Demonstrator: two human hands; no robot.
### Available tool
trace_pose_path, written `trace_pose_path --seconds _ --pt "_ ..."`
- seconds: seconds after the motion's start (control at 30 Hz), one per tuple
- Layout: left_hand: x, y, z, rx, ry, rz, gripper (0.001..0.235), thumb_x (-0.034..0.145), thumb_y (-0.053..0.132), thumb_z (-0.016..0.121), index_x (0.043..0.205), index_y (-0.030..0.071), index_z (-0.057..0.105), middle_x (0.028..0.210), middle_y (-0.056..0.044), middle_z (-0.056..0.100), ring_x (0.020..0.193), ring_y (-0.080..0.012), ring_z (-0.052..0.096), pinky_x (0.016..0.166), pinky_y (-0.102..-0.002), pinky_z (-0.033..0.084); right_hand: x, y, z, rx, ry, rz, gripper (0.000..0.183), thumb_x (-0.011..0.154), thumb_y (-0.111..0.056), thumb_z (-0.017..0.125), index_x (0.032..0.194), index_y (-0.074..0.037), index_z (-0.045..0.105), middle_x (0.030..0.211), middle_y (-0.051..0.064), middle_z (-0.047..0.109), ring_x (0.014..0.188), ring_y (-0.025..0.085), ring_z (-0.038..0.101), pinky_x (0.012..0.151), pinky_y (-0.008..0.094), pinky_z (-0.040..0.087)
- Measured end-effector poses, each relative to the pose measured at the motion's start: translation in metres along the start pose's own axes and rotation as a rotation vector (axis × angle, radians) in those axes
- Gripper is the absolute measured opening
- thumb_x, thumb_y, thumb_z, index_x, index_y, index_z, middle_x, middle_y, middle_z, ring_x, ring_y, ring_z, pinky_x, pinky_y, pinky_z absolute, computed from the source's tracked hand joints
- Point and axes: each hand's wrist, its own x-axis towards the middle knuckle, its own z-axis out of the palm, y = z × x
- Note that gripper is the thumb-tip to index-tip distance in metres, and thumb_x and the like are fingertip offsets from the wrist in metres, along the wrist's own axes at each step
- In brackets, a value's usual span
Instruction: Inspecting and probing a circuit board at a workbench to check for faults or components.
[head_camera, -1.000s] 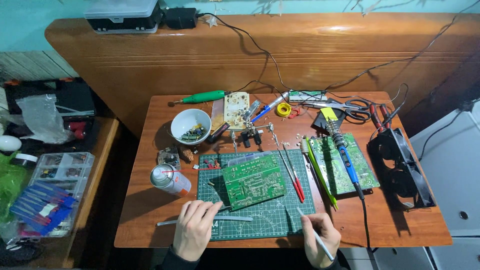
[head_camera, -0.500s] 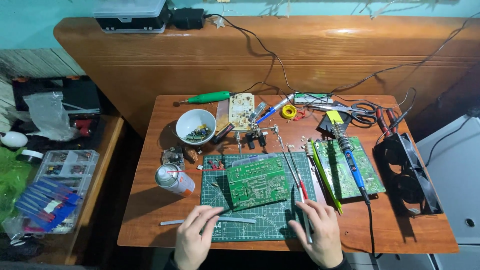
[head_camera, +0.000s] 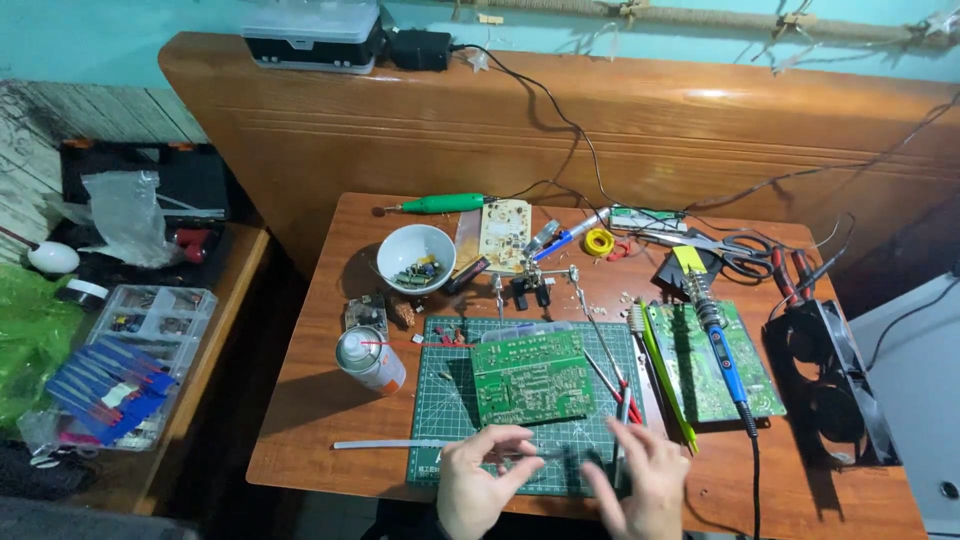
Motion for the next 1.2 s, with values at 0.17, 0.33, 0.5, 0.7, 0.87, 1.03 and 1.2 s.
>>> trace_pose_path --seconds 0.17,0.33,0.5,0.7,0.87,1.03,1.2 --pt "-0.002 0.011 0.01 -0.258 0.02 -0.135 0.035 0.069 0.008 0.09 0.1 0.01 0.073 0.075 -0.004 0.082 0.067 -0.0114 0.079 0.067 -0.025 0.068 0.006 -0.036 0.001 0.255 -0.006 -0.425 0.019 0.094 -0.033 0.057 0.1 -0.02 0.07 0.087 -0.007 0.073 0.072 0.015 0.061 0.08 0.035 0.035" --pt "-0.003 -0.006 0.002 -0.317 0.069 -0.242 0.02 0.075 0.018 0.081 0.092 0.008 0.077 0.084 -0.004 0.084 0.072 -0.014 0.079 0.068 -0.025 0.063 0.011 -0.061 0.025 0.507 0.054 -0.431 0.017 0.094 -0.025 0.06 0.096 -0.013 0.072 0.074 -0.001 0.07 0.059 0.016 0.056 0.071 0.032 0.041" --pt "0.018 0.008 -0.014 -0.194 0.128 -0.098 0.038 0.09 0.042 0.059 0.08 0.01 0.077 0.08 -0.003 0.079 0.079 -0.0165 0.075 0.075 -0.028 0.054 0.034 -0.09 0.004 0.605 -0.061 -0.336 0.03 0.099 -0.031 0.051 0.104 -0.014 0.074 0.074 0.001 0.065 0.065 0.017 0.056 0.064 0.031 0.04" --pt "0.028 -0.038 -0.032 -0.056 0.25 -0.246 0.053 0.1 0.035 0.035 0.076 0.007 0.074 0.084 -0.006 0.077 0.085 -0.0215 0.071 0.083 -0.033 0.05 0.03 -0.037 0.017 0.257 -0.032 0.028 0.018 0.081 -0.039 0.074 0.082 -0.021 0.076 0.069 -0.004 0.063 0.069 0.015 0.057 0.071 0.028 0.043" --pt "0.034 -0.045 -0.036 0.006 0.259 -0.303 0.047 0.1 0.032 0.035 0.078 0.01 0.07 0.086 -0.004 0.075 0.083 -0.0197 0.07 0.077 -0.036 0.053 0.016 -0.008 0.032 -0.018 -0.185 0.198 0.037 0.073 -0.064 0.07 0.068 -0.028 0.064 0.064 -0.01 0.061 0.063 0.01 0.052 0.065 0.027 0.04" --pt "0.03 -0.046 -0.038 0.021 0.315 -0.314 0.052 0.099 0.031 0.035 0.071 0.008 0.073 0.082 -0.005 0.074 0.082 -0.0207 0.068 0.075 -0.034 0.048 0.03 -0.007 0.021 -0.075 -0.196 0.247 0.03 0.068 -0.049 0.075 0.067 -0.026 0.056 0.063 -0.012 0.059 0.062 0.016 0.057 0.069 0.03 0.044" --pt "0.027 -0.042 -0.044 0.083 0.379 -0.22 0.055 0.1 0.026 0.034 0.065 0.007 0.071 0.076 -0.005 0.072 0.071 -0.0189 0.061 0.064 -0.032 0.044 0.033 0.003 0.015 -0.112 -0.196 0.25 0.013 0.072 -0.039 0.067 0.075 -0.028 0.062 0.063 -0.011 0.06 0.06 0.017 0.056 0.065 0.033 0.04"
